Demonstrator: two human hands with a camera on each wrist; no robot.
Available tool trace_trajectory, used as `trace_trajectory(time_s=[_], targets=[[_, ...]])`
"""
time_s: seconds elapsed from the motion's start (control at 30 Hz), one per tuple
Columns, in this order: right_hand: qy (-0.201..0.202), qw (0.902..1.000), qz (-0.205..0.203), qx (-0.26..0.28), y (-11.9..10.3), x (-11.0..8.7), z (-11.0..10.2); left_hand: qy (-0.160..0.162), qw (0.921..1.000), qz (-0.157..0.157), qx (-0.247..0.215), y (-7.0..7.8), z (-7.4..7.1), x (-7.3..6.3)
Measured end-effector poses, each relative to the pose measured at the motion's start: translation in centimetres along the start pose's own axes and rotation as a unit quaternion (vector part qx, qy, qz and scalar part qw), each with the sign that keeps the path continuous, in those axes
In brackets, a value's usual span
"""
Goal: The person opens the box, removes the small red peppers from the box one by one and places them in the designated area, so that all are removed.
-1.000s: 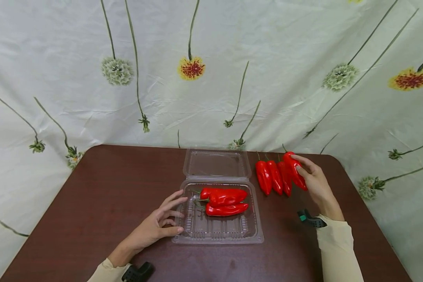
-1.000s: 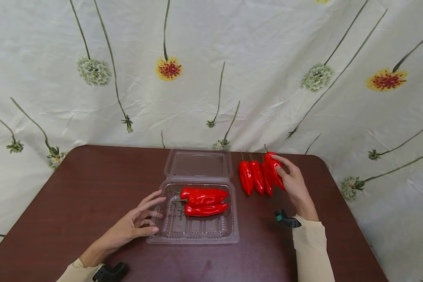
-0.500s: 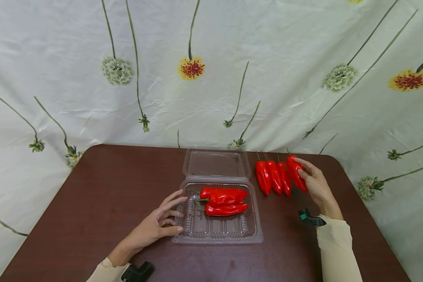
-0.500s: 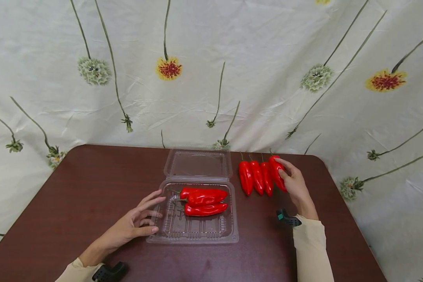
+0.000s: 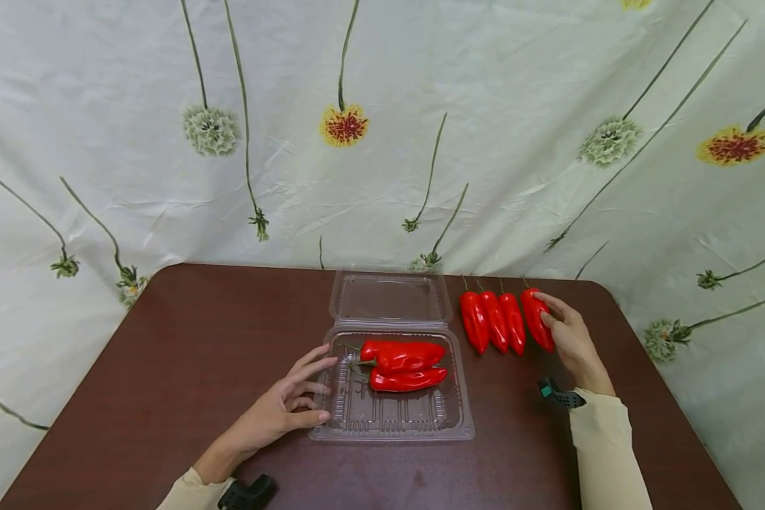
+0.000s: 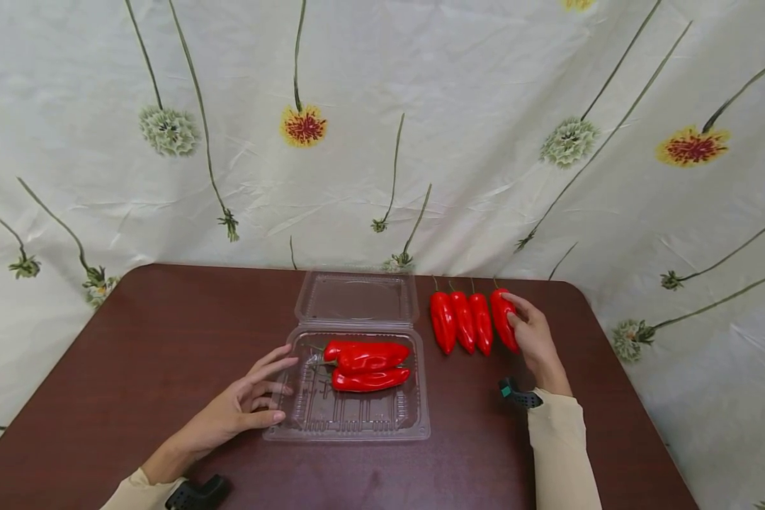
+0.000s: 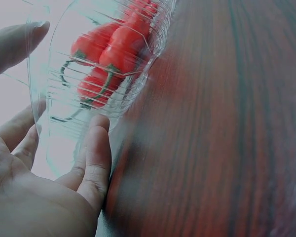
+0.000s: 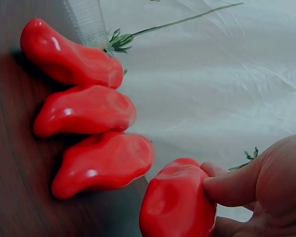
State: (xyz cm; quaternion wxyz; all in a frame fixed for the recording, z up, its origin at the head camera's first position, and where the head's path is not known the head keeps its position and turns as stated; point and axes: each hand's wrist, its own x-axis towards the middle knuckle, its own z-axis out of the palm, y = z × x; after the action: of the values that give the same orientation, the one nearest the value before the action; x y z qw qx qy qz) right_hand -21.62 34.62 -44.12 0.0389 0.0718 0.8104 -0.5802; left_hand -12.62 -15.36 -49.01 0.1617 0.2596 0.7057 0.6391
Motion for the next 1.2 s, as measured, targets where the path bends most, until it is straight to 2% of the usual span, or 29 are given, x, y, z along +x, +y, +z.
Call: trace_trajectory(time_s=[0.23,0.77,1.2], targets=[[-0.007,0.9996,0.019,0.018,0.6,0.4,0.0,0.000,1.0000,0.003,-0.002,0.1,0.0,0.0],[-0.023,0.9987,0.027,0.038,1.3,1.0,0.0,-0.001,1.0000,0.000,-0.003,0.1,0.0,0.1],[-0.014,0.9989,0.038,0.024,1.9,1.6,0.5,-0.001,1.0000,-0.005,-0.003,0.2,0.0,0.1]])
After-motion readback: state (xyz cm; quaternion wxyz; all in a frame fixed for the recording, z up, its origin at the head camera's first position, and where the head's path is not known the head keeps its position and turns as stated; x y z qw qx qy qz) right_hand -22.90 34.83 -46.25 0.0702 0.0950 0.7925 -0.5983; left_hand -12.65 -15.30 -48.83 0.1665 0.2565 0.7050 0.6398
